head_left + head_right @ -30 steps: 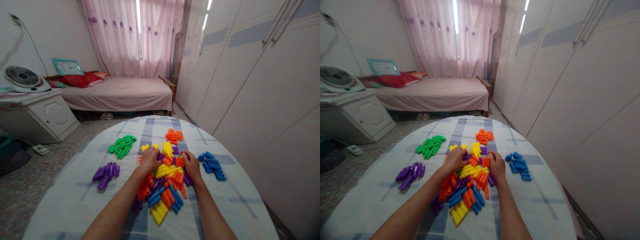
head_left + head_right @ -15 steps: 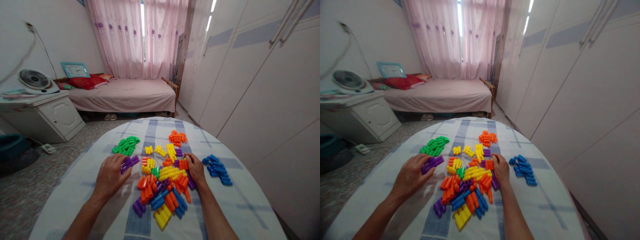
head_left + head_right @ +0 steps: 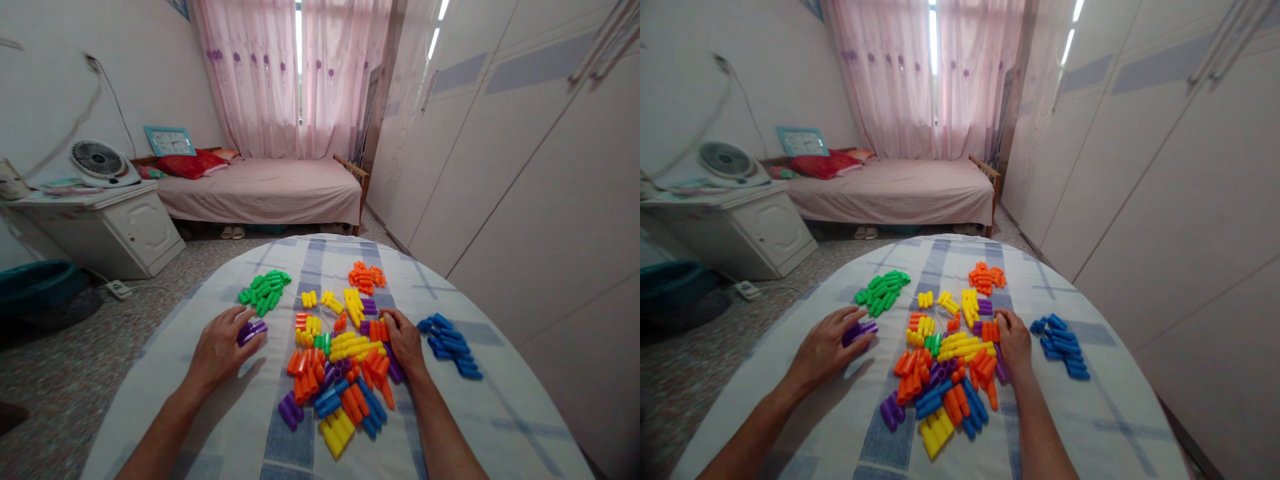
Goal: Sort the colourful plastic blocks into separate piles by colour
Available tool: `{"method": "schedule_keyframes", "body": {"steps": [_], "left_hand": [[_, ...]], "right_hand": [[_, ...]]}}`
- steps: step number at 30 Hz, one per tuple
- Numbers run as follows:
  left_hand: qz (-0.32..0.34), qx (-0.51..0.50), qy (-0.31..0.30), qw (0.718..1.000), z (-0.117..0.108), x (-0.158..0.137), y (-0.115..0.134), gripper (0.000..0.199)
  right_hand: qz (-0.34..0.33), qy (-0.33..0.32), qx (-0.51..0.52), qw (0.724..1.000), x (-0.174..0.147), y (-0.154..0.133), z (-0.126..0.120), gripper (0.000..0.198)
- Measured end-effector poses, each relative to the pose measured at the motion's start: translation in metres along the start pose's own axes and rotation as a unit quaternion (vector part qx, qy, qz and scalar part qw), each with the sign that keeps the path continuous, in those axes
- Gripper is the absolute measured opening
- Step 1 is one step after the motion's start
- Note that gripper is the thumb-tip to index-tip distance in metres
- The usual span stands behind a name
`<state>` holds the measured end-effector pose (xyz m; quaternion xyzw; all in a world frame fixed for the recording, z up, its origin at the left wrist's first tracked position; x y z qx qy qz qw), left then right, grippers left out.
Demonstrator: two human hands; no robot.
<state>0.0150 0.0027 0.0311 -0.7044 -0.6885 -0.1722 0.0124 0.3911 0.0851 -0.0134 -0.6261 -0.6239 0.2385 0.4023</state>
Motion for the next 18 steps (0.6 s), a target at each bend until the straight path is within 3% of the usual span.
{"method": "schedule_keyframes", "body": {"steps": [4,11,15,18], "left_hand": [[0.033,0.022,-0.089,0.995,0.002,0.003,0.009,0.037],[0.053,0.011,-0.110,0.992,-0.001,-0.015,-0.005,0.035],[0.060,0.020,-0.042,0.997,-0.006,-0.012,0.004,0.053],[0.103,-0.054,0.007,0.993,-0.009,0.009,0.041,0.044]], "right_hand": [[-0.005,0.002,0.001,1.000,0.001,0.002,0.001,0.040],[-0.003,0.001,-0.001,1.000,0.000,0.000,0.000,0.039],[-0.005,0.005,0.002,1.000,0.000,-0.001,0.001,0.038],[-0.008,0.001,0.004,1.000,0.000,-0.001,0.001,0.039]]}}
Point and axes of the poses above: each hand's wrist, its own x-axis towards the middle knuckle, its own z-axis out of the palm, y = z × x, the point moved 1 cm from there along x, towards the middle knuckle, and after that the axes turned 4 degrees about -y, right-handed, at the moved point
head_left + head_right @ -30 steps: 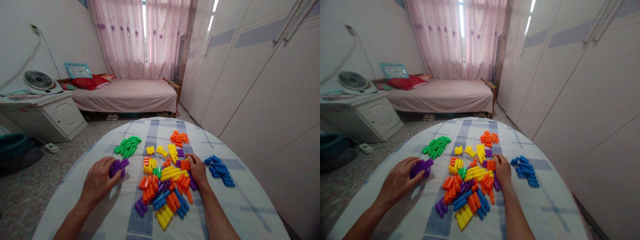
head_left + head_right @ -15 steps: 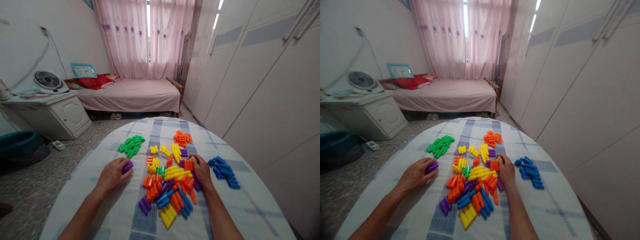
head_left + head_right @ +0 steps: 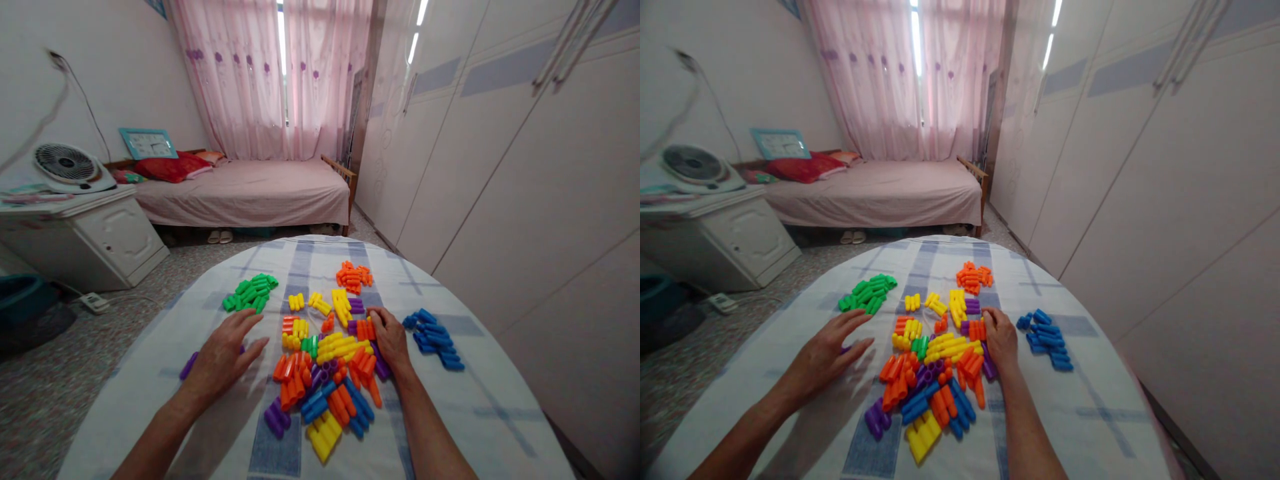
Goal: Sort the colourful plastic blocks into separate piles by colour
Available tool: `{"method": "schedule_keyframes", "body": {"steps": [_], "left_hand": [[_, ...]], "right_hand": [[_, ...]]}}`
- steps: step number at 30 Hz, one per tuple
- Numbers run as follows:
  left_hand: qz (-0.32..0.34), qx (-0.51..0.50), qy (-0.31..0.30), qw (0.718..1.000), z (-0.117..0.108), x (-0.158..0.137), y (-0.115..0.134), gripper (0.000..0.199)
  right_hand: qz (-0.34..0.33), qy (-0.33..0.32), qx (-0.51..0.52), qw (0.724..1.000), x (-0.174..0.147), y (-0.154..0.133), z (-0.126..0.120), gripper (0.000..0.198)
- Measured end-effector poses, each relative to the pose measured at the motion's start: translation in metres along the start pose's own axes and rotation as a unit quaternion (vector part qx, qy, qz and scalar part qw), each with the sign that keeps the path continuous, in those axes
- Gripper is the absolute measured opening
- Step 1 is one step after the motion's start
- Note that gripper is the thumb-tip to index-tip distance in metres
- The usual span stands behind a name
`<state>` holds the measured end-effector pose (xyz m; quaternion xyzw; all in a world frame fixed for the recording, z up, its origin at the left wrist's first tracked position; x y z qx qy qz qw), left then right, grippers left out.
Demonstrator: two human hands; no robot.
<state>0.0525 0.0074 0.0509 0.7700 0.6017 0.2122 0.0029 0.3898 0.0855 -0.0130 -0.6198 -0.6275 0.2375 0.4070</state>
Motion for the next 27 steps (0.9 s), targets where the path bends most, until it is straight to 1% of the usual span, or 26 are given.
{"method": "schedule_keyframes", "body": {"steps": [2,4,6,8,10,12,14,17,20,22,25,26,27], "left_hand": [[0.043,-0.050,0.003,0.998,0.006,0.029,0.032,0.036],[0.094,-0.083,-0.024,0.992,0.018,0.060,0.067,0.030],[0.132,-0.076,-0.067,0.986,0.036,0.090,0.100,0.028],[0.153,-0.027,-0.122,0.980,0.057,0.114,0.124,0.031],[0.139,0.019,-0.159,0.977,0.078,0.130,0.140,0.032],[0.116,0.039,-0.174,0.977,0.093,0.140,0.148,0.029],[0.102,0.039,-0.178,0.978,0.104,0.145,0.151,0.028],[0.090,0.039,-0.177,0.979,0.111,0.149,0.154,0.029],[0.097,0.035,-0.161,0.982,0.108,0.152,0.158,0.025],[0.102,0.031,-0.144,0.984,0.097,0.152,0.159,0.024],[0.107,0.012,-0.073,0.991,0.063,0.143,0.148,0.024],[0.112,0.004,-0.038,0.993,0.049,0.136,0.140,0.026],[0.111,0.000,-0.021,0.994,0.035,0.126,0.129,0.030]], "right_hand": [[0.004,-0.004,0.004,1.000,0.000,-0.001,0.000,0.041],[0.012,-0.006,0.013,1.000,-0.001,-0.001,0.000,0.043],[0.016,-0.005,0.028,0.999,-0.001,-0.002,-0.001,0.044],[0.016,-0.003,0.047,0.999,-0.001,-0.002,-0.001,0.045],[0.015,-0.002,0.062,0.998,0.000,-0.001,-0.002,0.046],[0.017,-0.003,0.068,0.998,0.000,0.000,-0.002,0.047],[0.015,-0.006,0.065,0.998,0.000,0.000,-0.001,0.047],[0.011,-0.007,0.053,0.999,0.000,0.000,-0.001,0.048],[0.010,-0.005,0.038,0.999,0.000,0.000,-0.002,0.049],[0.006,-0.005,0.031,0.999,0.000,0.001,-0.002,0.049],[0.005,-0.003,0.033,0.999,0.000,0.001,-0.002,0.050],[0.006,-0.002,0.034,0.999,0.000,0.001,-0.002,0.050],[0.007,-0.003,0.034,0.999,0.000,0.001,-0.002,0.049]]}}
Point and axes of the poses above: each hand's wrist, its own x-axis towards the middle knuckle, its own z-axis out of the palm, y = z × x, the point moved 1 cm from there along x, towards the middle knuckle, and after that the axes turned 4 degrees about -y, right-handed, at the moved point
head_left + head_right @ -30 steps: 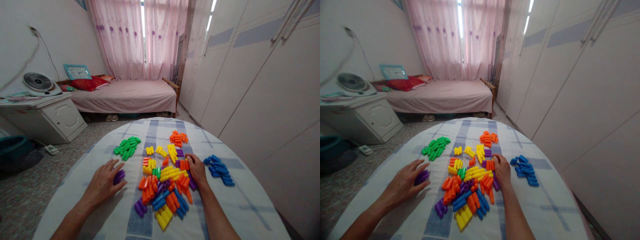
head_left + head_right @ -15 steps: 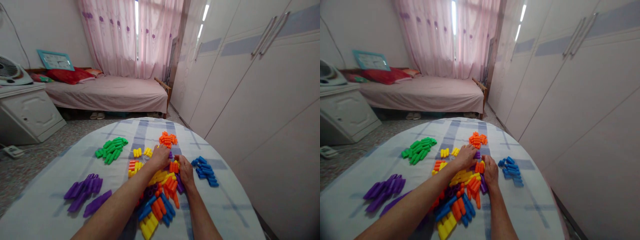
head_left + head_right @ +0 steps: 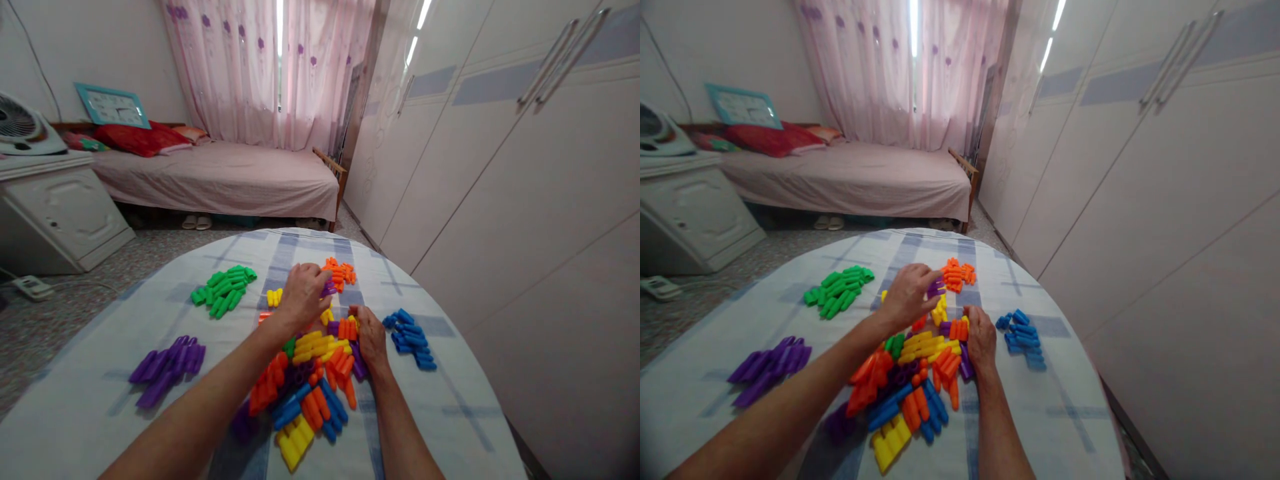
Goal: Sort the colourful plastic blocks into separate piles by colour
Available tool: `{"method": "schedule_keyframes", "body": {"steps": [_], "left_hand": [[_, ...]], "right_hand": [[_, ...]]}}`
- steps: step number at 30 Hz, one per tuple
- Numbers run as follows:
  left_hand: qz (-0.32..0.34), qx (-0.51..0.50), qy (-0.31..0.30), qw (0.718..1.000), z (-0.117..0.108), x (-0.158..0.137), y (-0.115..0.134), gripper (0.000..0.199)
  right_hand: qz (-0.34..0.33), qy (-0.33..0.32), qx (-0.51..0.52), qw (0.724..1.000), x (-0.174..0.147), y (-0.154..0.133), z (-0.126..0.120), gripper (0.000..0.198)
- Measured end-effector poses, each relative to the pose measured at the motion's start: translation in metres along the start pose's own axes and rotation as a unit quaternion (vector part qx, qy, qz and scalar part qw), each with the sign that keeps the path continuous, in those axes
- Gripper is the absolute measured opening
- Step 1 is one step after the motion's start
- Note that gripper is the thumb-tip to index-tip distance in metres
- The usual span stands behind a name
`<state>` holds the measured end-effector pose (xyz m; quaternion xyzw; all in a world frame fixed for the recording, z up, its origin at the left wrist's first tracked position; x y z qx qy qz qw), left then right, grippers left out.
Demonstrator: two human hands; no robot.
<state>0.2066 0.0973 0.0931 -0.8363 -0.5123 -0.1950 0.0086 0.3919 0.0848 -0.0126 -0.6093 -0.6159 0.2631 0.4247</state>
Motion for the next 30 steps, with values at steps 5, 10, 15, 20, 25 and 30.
{"method": "schedule_keyframes", "body": {"steps": [5,10,15,20,25,30], "left_hand": [[-0.025,0.059,-0.001,0.998,-0.038,-0.101,-0.057,0.038],[-0.080,0.087,-0.046,0.992,-0.029,-0.193,-0.094,0.042],[-0.055,0.079,-0.063,0.993,-0.015,-0.227,-0.096,0.044],[-0.016,0.052,-0.080,0.995,-0.012,-0.229,-0.093,0.048],[-0.045,0.069,-0.038,0.996,-0.016,-0.233,-0.095,0.036],[-0.069,-0.008,0.020,0.997,-0.018,-0.224,-0.074,0.031]], "right_hand": [[0.012,-0.002,-0.009,1.000,-0.001,-0.003,0.000,0.049],[0.024,0.008,-0.021,0.999,-0.001,-0.003,0.001,0.052],[0.027,0.004,-0.025,0.999,0.000,0.000,0.001,0.053],[0.025,0.005,-0.031,0.999,-0.001,-0.003,0.000,0.051],[0.024,0.004,-0.029,0.999,-0.001,-0.006,0.000,0.052],[0.026,0.001,-0.036,0.999,0.000,-0.003,0.001,0.050]]}}
Point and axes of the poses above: each hand's wrist, its own x-axis towards the middle knuckle, its own z-axis out of the palm, y = z × x, the point moved 1 cm from there along x, towards the middle knuckle, and after that the axes turned 4 degrees about -y, right-handed, at the moved point
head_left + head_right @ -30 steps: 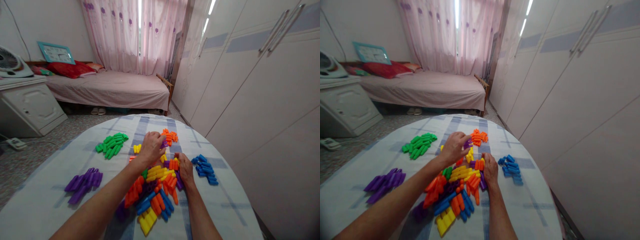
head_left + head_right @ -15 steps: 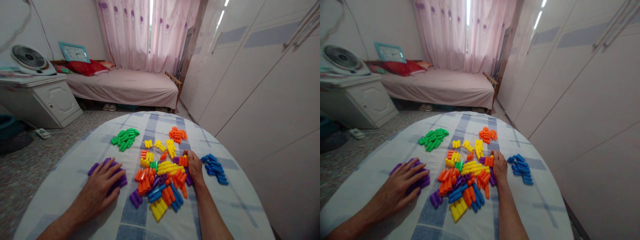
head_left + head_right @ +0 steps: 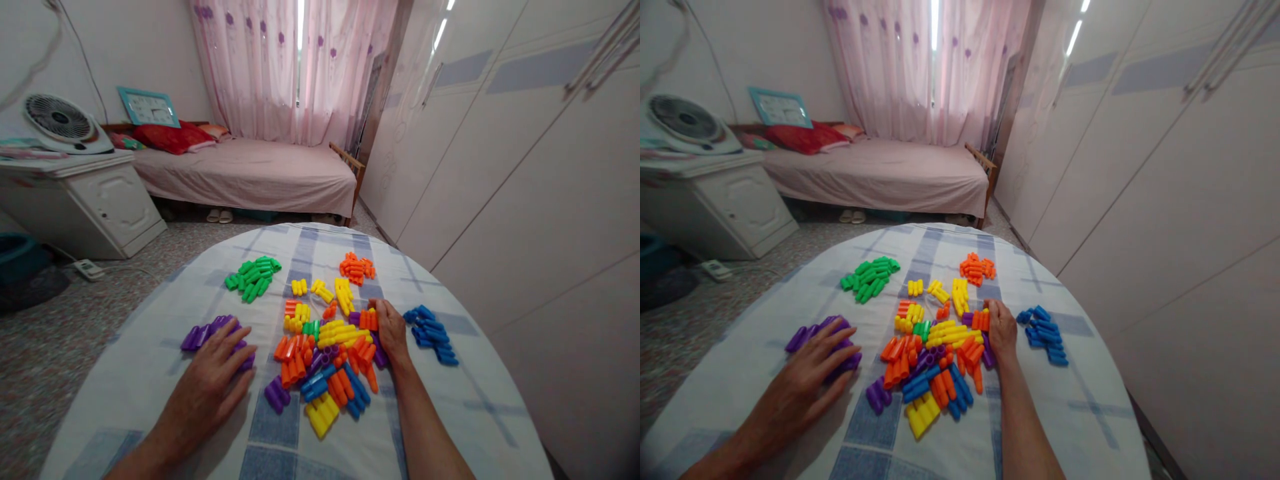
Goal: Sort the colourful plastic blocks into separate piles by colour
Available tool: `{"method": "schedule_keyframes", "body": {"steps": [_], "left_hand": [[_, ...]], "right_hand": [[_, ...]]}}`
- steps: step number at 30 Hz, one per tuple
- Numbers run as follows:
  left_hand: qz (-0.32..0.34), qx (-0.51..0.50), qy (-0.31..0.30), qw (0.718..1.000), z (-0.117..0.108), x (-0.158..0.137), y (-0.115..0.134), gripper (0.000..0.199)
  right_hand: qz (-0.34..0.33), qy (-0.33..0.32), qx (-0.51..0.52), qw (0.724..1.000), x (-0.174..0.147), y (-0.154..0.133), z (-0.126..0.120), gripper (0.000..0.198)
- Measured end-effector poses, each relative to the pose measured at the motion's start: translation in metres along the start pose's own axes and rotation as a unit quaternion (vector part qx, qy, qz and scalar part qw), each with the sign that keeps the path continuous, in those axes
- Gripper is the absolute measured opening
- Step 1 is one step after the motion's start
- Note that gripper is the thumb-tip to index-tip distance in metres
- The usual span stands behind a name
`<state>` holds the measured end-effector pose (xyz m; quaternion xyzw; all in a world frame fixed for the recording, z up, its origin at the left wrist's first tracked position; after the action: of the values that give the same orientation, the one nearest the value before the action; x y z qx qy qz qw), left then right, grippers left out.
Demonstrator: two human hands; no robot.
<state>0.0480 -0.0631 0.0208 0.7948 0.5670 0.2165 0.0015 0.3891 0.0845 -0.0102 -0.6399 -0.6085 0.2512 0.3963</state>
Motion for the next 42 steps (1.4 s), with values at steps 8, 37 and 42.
{"method": "schedule_keyframes", "body": {"steps": [8,37,42], "left_hand": [[-0.175,-0.245,0.033,0.953,0.047,0.060,0.040,0.052],[-0.248,-0.482,0.174,0.822,0.100,0.124,0.006,0.056],[-0.292,-0.500,0.220,0.785,0.103,0.123,-0.001,0.057]], "right_hand": [[-0.014,0.005,-0.002,1.000,0.000,0.002,0.000,0.050],[-0.002,-0.068,0.150,0.986,-0.002,-0.009,-0.010,0.048],[-0.010,-0.141,0.134,0.981,-0.005,-0.013,-0.018,0.036]]}}
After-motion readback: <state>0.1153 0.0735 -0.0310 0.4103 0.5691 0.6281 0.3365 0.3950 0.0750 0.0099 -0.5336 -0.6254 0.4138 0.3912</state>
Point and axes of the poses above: each hand's wrist, its own x-axis towards the middle knuckle, its own z-axis out of the palm, y = z × x, the point moved 1 cm from there along x, towards the middle knuckle, and after that the axes turned 4 degrees about -y, right-handed, at the moved point
